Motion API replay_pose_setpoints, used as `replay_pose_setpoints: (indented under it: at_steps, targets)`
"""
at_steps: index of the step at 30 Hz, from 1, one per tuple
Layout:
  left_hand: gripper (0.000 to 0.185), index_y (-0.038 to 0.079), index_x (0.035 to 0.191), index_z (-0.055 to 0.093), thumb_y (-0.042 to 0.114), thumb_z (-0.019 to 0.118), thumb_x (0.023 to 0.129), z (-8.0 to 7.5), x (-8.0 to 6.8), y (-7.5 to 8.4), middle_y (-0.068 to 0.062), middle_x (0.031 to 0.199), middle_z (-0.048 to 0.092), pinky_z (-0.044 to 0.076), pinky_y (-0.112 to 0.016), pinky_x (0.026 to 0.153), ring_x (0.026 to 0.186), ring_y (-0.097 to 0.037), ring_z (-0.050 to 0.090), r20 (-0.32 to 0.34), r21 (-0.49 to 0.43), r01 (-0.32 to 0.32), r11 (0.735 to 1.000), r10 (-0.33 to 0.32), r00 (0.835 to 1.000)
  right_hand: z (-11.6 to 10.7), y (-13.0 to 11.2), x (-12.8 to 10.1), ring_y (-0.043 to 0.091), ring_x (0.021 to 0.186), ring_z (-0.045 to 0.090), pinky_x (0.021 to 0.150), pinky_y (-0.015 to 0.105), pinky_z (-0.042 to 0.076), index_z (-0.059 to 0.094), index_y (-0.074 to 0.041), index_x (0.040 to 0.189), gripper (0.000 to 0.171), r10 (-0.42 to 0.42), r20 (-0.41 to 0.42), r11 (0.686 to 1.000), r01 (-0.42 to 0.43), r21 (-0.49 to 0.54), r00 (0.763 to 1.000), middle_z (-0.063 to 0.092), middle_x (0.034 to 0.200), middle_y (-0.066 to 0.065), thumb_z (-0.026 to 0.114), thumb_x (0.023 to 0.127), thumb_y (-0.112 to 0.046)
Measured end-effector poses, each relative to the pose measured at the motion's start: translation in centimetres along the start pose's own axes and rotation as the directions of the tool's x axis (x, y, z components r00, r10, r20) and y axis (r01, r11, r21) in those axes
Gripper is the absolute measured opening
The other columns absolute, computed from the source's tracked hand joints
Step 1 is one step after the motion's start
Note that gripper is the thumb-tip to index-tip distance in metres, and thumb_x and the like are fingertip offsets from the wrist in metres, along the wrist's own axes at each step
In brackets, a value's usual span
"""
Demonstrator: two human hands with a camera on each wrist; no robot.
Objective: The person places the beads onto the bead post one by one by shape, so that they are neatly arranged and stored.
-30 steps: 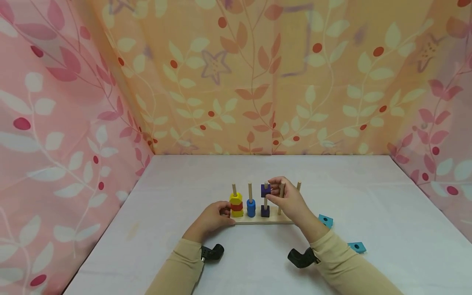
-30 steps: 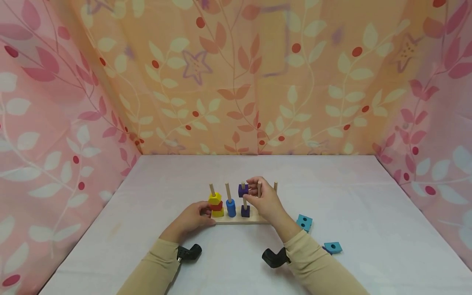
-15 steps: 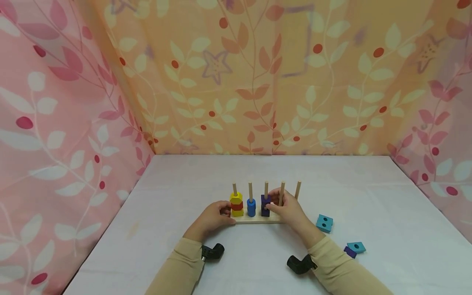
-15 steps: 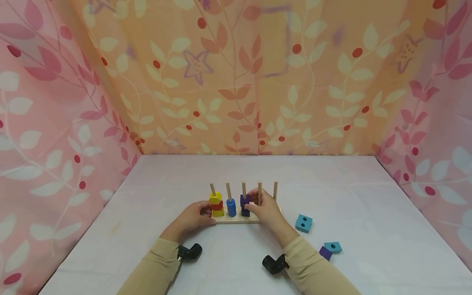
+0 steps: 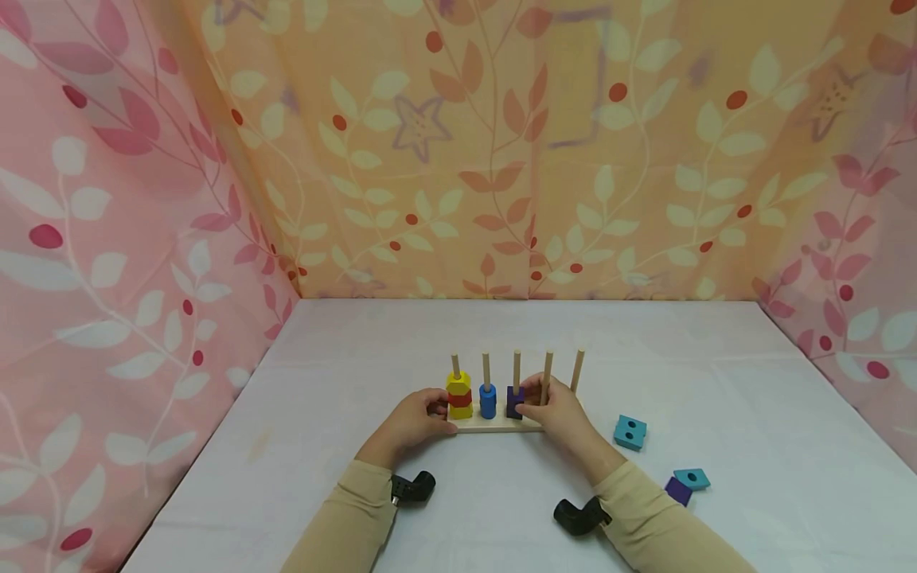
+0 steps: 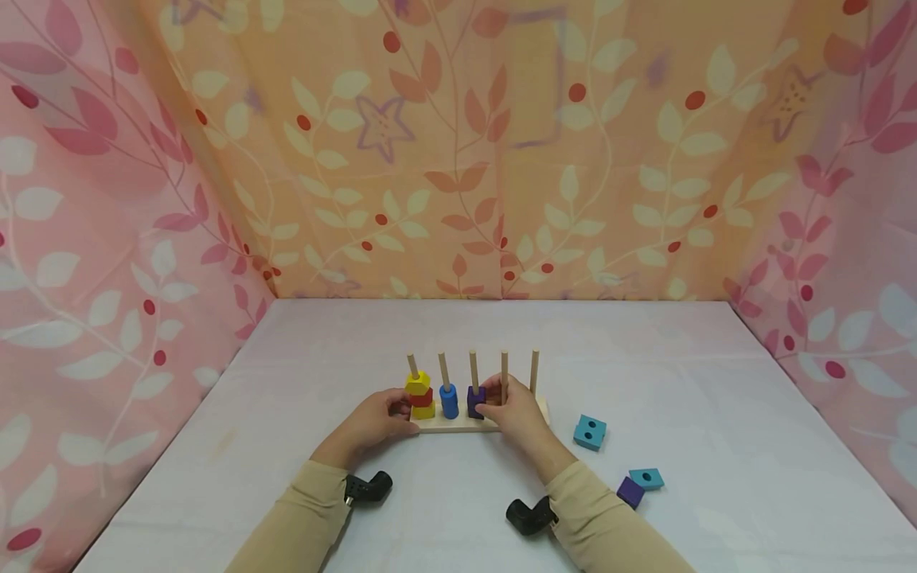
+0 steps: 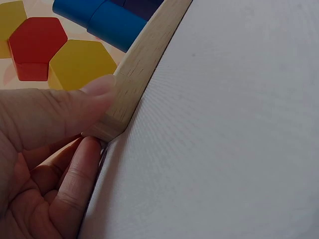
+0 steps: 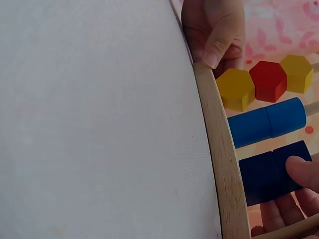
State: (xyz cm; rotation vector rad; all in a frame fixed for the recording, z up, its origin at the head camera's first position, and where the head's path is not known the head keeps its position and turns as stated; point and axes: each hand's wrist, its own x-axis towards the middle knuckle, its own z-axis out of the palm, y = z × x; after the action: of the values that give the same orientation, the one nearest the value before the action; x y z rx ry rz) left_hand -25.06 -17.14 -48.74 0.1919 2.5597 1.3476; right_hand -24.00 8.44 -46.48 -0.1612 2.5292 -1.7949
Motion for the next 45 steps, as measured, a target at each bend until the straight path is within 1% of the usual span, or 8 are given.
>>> replay_pose_setpoints:
  at_steps: [4,8,15,24,33,37,41,45]
  targets:
    - [0.048,0.015,0.114,0.059,0.024,0.078,0.071,0.0,0.0,0.0,0.001,0.099,0.057,0.043,-0.038,0.087,0.091,-0.018,0.051,0.001,0.015,0.003,1.000,-0.003,1.000,-0.1,0.0,0.1,0.021,0.090,0.059,0.084,0.038,0.047,0.055,-0.001,0.104,0.032,0.014,0.019,1.000,-0.014,-0.011,1.000,0.060,0.100,0.011,0.070,0.076,-0.001]
    - [0.047,0.014,0.113,0.059,0.022,0.079,0.071,0.0,0.0,0.0,0.001,0.097,0.057,0.043,-0.037,0.085,0.090,-0.018,0.051,-0.001,0.015,-0.002,1.000,0.002,1.000,-0.7,-0.5,-0.2,0.028,0.103,0.058,0.089,0.041,0.044,0.049,-0.003,0.123,0.050,-0.001,0.076,0.999,0.005,-0.053,0.997,0.057,0.115,0.015,0.070,0.079,-0.008]
    - [0.047,0.013,0.114,0.059,0.022,0.078,0.072,0.0,-0.2,0.2,0.001,0.098,0.058,0.043,-0.037,0.085,0.090,-0.017,0.052,-0.006,0.027,-0.008,1.000,0.009,1.000,-3.3,-1.9,-1.8,0.036,0.122,0.043,0.098,0.045,0.035,0.031,-0.003,0.140,0.065,-0.077,0.215,0.996,0.083,-0.016,0.973,0.044,0.133,0.022,0.064,0.085,-0.010]
    - [0.047,0.013,0.114,0.059,0.022,0.078,0.072,0.0,-0.2,0.2,0.000,0.098,0.058,0.043,-0.038,0.086,0.091,-0.018,0.051,-0.013,0.020,-0.003,1.000,0.003,1.000,-8.7,-2.8,-3.6,0.034,0.116,0.049,0.087,0.034,0.046,0.045,0.000,0.131,0.051,-0.111,0.360,0.985,0.152,-0.087,0.926,0.049,0.129,0.021,0.061,0.088,-0.020]
    - [0.047,0.015,0.114,0.059,0.024,0.078,0.071,0.0,0.1,0.0,0.000,0.097,0.057,0.042,-0.038,0.086,0.090,-0.018,0.051,-0.006,0.018,0.000,1.000,0.001,1.000,-15.1,-1.7,-5.9,0.027,0.099,0.059,0.077,0.022,0.049,0.055,-0.003,0.118,0.035,-0.087,0.381,0.958,0.182,-0.221,0.920,0.059,0.112,0.018,0.061,0.088,-0.021]
    - [0.047,0.015,0.113,0.059,0.023,0.078,0.071,0.0,0.2,-0.1,0.001,0.096,0.058,0.042,-0.039,0.086,0.090,-0.019,0.051,-0.009,0.019,-0.009,1.000,0.009,1.000,-17.1,-0.8,-6.9,0.017,0.097,0.059,0.077,0.020,0.048,0.057,-0.005,0.117,0.034,-0.065,0.397,0.926,0.204,-0.319,0.916,0.060,0.110,0.012,0.063,0.086,-0.021]
    - [0.046,0.014,0.113,0.060,0.023,0.078,0.071,0.1,0.2,-0.2,0.000,0.096,0.058,0.042,-0.039,0.085,0.089,-0.018,0.051,-0.013,0.024,-0.020,1.000,0.021,1.000,-18.4,0.8,-7.9,0.004,0.099,0.055,0.080,0.018,0.045,0.060,-0.011,0.113,0.030,-0.138,0.456,0.870,0.327,-0.368,0.879,0.062,0.109,0.003,0.063,0.086,-0.022]
    - [0.047,0.013,0.113,0.059,0.023,0.078,0.071,0.2,0.2,-0.3,0.000,0.096,0.058,0.042,-0.038,0.085,0.089,-0.018,0.051,-0.014,0.024,-0.022,0.999,0.023,1.000,-19.5,2.5,-8.6,-0.005,0.103,0.049,0.081,0.018,0.042,0.061,-0.017,0.112,0.028,-0.140,0.495,0.856,0.356,-0.374,0.857,0.061,0.111,-0.005,0.064,0.085,-0.024]
